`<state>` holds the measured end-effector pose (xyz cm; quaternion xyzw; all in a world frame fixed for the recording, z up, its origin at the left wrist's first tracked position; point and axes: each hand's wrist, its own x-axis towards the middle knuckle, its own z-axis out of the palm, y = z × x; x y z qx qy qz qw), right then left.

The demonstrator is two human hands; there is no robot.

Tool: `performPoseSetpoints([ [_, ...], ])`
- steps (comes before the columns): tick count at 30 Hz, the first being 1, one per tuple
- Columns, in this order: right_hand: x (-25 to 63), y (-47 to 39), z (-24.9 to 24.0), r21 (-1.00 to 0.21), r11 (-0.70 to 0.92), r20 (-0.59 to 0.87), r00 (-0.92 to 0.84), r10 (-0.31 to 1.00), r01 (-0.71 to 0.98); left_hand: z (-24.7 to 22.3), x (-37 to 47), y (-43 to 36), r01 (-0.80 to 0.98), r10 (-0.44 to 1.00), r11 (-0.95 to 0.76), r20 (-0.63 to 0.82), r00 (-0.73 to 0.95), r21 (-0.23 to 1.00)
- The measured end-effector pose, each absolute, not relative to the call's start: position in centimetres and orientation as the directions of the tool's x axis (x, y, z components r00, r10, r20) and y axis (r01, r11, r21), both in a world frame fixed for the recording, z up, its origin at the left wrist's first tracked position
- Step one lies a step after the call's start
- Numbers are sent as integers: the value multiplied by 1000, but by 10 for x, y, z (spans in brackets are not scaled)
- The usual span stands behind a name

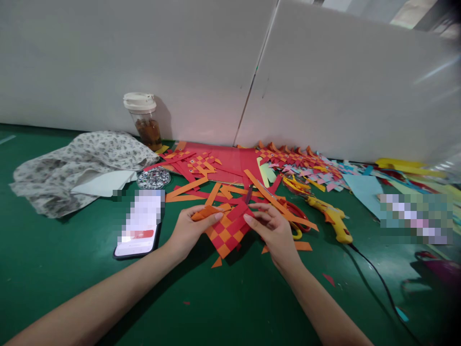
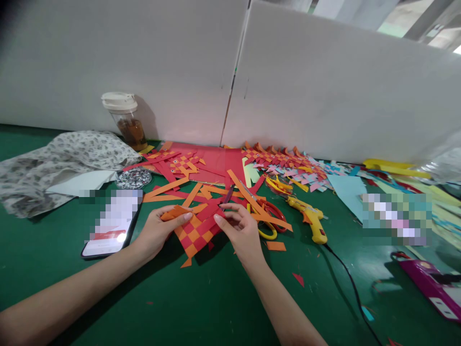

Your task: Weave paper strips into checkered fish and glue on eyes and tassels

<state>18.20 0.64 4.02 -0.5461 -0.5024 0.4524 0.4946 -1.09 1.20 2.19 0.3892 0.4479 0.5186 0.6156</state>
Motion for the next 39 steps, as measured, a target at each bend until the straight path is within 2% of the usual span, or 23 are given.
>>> performPoseSetpoints([
  [3, 183, 7, 40, -986, 111, 137, 209, 968, 128, 21, -12, 13, -344, 989, 147, -149, 20, 927],
  [5, 183, 6, 41, -970, 136, 184, 237, 954, 203, 21, -13, 14, -394, 988, 128, -151, -27, 910],
  [7, 183, 3, 42, -951, 97, 147, 156, 977, 294, 21, -13, 15, -439, 986, 113, -155, -61, 891],
  [11, 178, -2, 44, -895, 49, -5, -120, 993, 443, 23, -11, 13, -494, 985, 109, -160, -63, 863],
  [14, 175, -3, 45, -857, 80, -11, -173, 985, 509, 25, -9, 11, -491, 987, 116, -154, -38, 863],
  [18, 174, -1, 46, -907, 51, -2, -124, 992, 418, 26, -8, 9, -455, 987, 134, -161, -21, 880],
  [21, 175, 0, 44, -944, 40, 35, -23, 999, 326, 24, -8, 9, -390, 988, 141, -153, 1, 910],
  [26, 179, 4, 40, -948, 48, 89, 117, 989, 316, 23, -7, 9, -249, 994, 105, -99, 38, 963],
  [34, 178, 6, 38, -943, 77, 110, 86, 990, 323, 21, -7, 10, -165, 996, 49, -37, 77, 985],
  [39, 178, 5, 39, -960, 58, 101, 148, 984, 274, 20, -7, 10, -158, 994, 38, -22, 104, 987],
])
